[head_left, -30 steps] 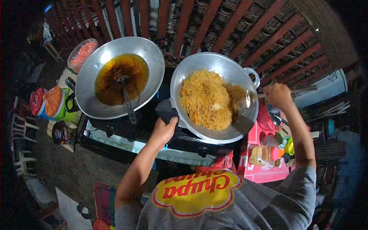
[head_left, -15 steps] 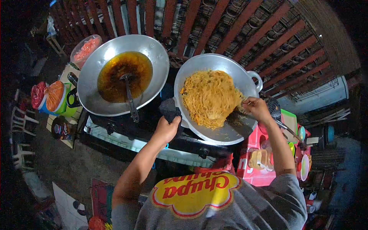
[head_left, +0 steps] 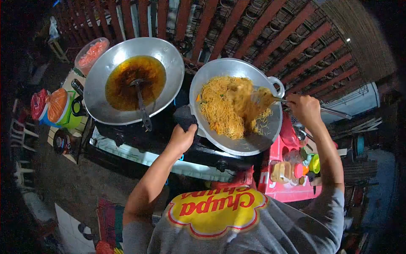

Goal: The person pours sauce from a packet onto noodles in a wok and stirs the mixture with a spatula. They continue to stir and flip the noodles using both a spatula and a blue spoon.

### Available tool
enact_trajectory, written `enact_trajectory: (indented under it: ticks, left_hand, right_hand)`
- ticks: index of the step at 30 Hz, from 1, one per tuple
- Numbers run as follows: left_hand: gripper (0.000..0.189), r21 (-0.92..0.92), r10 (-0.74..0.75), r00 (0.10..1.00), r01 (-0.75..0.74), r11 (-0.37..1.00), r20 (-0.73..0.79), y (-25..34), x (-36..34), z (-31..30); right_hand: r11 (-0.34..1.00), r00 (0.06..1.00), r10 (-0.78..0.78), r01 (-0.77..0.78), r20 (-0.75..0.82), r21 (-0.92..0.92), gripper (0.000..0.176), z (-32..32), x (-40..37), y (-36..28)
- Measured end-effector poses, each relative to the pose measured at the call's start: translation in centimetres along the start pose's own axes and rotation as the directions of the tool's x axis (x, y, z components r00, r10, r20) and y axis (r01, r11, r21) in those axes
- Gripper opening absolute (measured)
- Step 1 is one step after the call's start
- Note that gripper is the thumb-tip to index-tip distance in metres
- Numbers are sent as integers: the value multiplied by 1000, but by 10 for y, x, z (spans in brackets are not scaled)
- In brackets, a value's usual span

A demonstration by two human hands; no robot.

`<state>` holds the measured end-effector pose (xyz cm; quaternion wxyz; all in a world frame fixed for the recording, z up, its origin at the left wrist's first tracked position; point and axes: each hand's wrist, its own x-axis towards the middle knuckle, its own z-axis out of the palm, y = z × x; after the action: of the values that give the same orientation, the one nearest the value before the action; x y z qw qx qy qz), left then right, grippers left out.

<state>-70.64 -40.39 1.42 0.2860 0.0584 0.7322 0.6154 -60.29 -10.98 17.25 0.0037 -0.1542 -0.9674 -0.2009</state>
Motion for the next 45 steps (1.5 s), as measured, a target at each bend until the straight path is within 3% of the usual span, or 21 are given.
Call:
enact_trajectory:
  ticks: [2, 4, 6, 8, 10, 11, 13, 16, 18, 20, 22, 24, 26, 28, 30, 33, 38, 42, 45]
  left_hand:
    - [32, -9, 27, 1000, -27, 1000, 13, 2, -2, -1]
    - [33, 39, -39, 999, 39, 998, -22, 19, -11, -2]
    - [33, 35, -13, 1000, 13, 999, -6, 3, -1, 0]
    - [34, 33, 14, 1000, -15, 999, 14, -1, 0, 0]
    - [35, 28, -26, 1000, 26, 999, 12, 9, -4, -1]
    - [35, 30, -24, 1000, 24, 999, 5, 8, -3, -1]
    - [36, 75, 18, 1000, -18, 997, 5, 2, -1, -1]
    - [37, 24, -37, 999, 37, 999, 18, 7, -2, -1]
    - [37, 42, -29, 999, 28, 999, 28, -3, 4, -1]
    - [37, 58, -19, 999, 17, 998, 35, -2, 4, -2]
    - [38, 93, -93, 996, 93, 991, -2, 13, -5, -3]
    - [37, 101, -85, 996, 85, 991, -2, 19, -9, -3]
    - [37, 108, -77, 997, 77, 991, -8, 13, -6, -3]
    - [36, 69, 24, 999, -27, 997, 33, -6, 5, -2]
    - [36, 47, 22, 999, -24, 999, 39, -5, 4, -3]
    - [35, 44, 7, 1000, -9, 999, 31, 13, -6, -4]
    - [34, -20, 25, 998, -24, 1000, 61, -6, 6, -2]
    - [35, 36, 5, 995, -9, 999, 99, -6, 5, -5]
    - [36, 32, 45, 993, -49, 998, 106, -12, 12, -5]
  right_hand:
    - [996, 977, 3, 15, 211, -87, 15, -7, -1, 5]
    - [988, 965, 3, 38, 263, -151, 16, 7, -6, 8]
    - [981, 893, -190, 183, 408, 58, 18, 54, -15, 5]
    - [851, 941, -336, 319, -34, 417, 20, 193, -29, 3]
    - [818, 990, 2, -84, 144, 569, 20, 120, -27, -83]
    - [816, 990, -2, -79, 139, 573, 20, 122, -24, -90]
    - [737, 975, 171, -220, 139, 639, 18, 132, -19, -99]
    - [712, 971, 193, -236, 138, 661, 18, 130, -22, -80]
    - [752, 976, 193, -212, 100, 625, 18, 111, -27, -72]
    - [686, 945, 286, -317, 158, 654, 17, 87, -31, -66]
    - [722, 950, 291, -295, 111, 625, 15, 95, -32, -49]
    - [812, 967, 250, -178, -56, 556, 13, 79, -33, -45]
    - [830, 963, 270, -227, -12, 510, 14, 52, -35, -46]
    - [872, 951, 298, -234, -85, 431, 13, 38, -36, -47]
    - [889, 949, 287, -213, -130, 405, 11, 34, -34, -47]
    - [925, 939, 217, -109, -268, 364, 11, 22, -31, -51]
    - [971, 956, 128, -67, -263, 229, 10, 30, -20, -43]
    - [997, 965, 63, -48, -256, 64, 12, 8, -17, -47]
    - [996, 957, -91, 91, -277, -14, 15, 2, -10, -46]
